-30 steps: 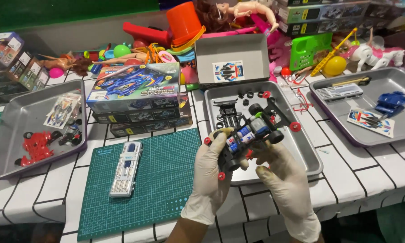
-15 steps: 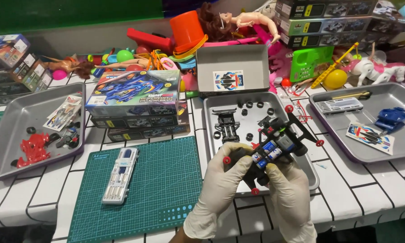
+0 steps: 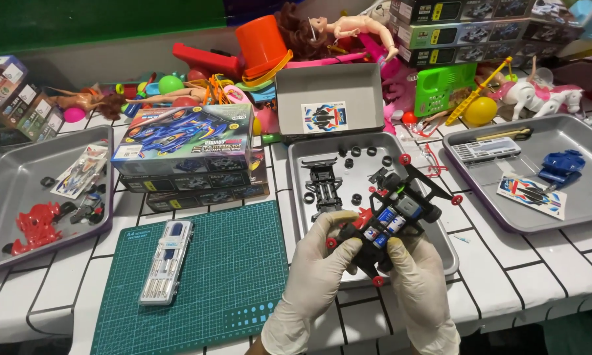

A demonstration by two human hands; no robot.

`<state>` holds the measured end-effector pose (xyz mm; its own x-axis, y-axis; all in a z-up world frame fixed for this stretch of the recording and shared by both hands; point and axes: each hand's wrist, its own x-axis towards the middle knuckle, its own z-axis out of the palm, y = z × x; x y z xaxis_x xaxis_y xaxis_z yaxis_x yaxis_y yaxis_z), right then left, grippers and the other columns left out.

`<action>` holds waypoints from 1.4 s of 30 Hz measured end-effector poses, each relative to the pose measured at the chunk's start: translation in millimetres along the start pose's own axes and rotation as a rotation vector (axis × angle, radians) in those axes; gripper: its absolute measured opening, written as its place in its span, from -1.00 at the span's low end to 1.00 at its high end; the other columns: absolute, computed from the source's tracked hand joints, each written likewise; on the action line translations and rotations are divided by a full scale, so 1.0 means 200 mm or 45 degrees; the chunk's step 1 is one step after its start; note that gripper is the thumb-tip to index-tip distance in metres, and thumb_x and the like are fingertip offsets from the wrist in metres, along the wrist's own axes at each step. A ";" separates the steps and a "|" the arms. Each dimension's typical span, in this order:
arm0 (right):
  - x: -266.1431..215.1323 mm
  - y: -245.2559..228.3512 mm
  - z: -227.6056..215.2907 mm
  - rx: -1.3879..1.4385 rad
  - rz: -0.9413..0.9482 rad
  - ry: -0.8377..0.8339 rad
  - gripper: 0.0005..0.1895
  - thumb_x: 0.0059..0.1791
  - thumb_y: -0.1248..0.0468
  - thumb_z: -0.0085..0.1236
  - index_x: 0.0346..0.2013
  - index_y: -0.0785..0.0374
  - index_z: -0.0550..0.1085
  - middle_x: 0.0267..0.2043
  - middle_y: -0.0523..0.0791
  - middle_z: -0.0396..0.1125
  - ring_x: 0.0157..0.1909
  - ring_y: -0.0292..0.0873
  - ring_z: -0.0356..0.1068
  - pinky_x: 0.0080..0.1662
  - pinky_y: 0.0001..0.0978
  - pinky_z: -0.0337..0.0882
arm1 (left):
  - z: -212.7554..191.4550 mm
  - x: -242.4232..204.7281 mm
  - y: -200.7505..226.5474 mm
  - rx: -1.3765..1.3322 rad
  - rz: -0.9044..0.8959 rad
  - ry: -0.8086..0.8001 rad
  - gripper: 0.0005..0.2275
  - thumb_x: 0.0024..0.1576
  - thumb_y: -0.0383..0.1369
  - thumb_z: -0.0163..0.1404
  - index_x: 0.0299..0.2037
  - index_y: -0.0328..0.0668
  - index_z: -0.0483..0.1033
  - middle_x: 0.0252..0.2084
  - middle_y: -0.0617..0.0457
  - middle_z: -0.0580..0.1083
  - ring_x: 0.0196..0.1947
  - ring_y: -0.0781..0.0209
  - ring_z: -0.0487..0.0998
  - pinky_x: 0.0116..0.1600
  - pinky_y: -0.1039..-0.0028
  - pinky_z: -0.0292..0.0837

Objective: The person assembles a toy car chassis by hand, attaching wheels, axles, and red body panels to a black frame. They handle various small plastic parts and components from a metal tray, fitting them together to form the vehicle's structure.

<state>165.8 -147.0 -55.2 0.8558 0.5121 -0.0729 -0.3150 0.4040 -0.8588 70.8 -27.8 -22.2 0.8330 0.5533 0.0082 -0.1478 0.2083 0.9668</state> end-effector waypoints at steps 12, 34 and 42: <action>-0.02 0.00 0.00 -0.105 -0.232 -0.121 -0.45 0.04 0.17 -0.06 0.27 0.43 0.29 0.16 0.20 0.40 0.18 0.11 0.44 0.15 -0.05 0.51 | 0.05 0.01 -0.05 -0.055 0.025 0.048 -0.56 0.14 -0.55 0.08 0.27 -0.12 0.45 -0.32 -0.01 0.49 -0.48 0.30 0.39 -0.43 0.55 0.47; -0.03 -0.07 -0.21 -0.106 -0.291 -0.180 -0.34 0.02 0.10 0.04 0.30 0.48 0.27 0.06 0.10 0.39 0.00 0.00 0.45 0.10 -0.24 0.43 | 0.02 0.05 -0.06 -0.258 0.040 0.051 -0.44 0.09 -0.59 0.10 0.36 -0.21 0.38 -0.35 -0.05 0.53 -0.56 0.25 0.45 -0.48 0.53 0.52; -0.06 -0.16 -0.56 -0.299 -0.294 0.168 -0.54 0.07 0.30 -0.08 0.23 0.48 0.38 0.03 0.16 0.43 -0.01 0.03 0.42 0.17 -0.21 0.39 | 0.25 0.35 0.06 0.283 -0.033 -0.081 -0.66 0.18 -0.53 0.07 0.15 0.01 0.55 -0.44 0.03 0.50 -0.50 0.26 0.53 -0.36 0.52 0.58</action>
<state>210.4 -250.6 -83.5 0.9440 0.3187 0.0853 -0.0167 0.3043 -0.9524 154.3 -25.7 3.5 0.8678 0.4969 -0.0081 -0.0109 0.0352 0.9993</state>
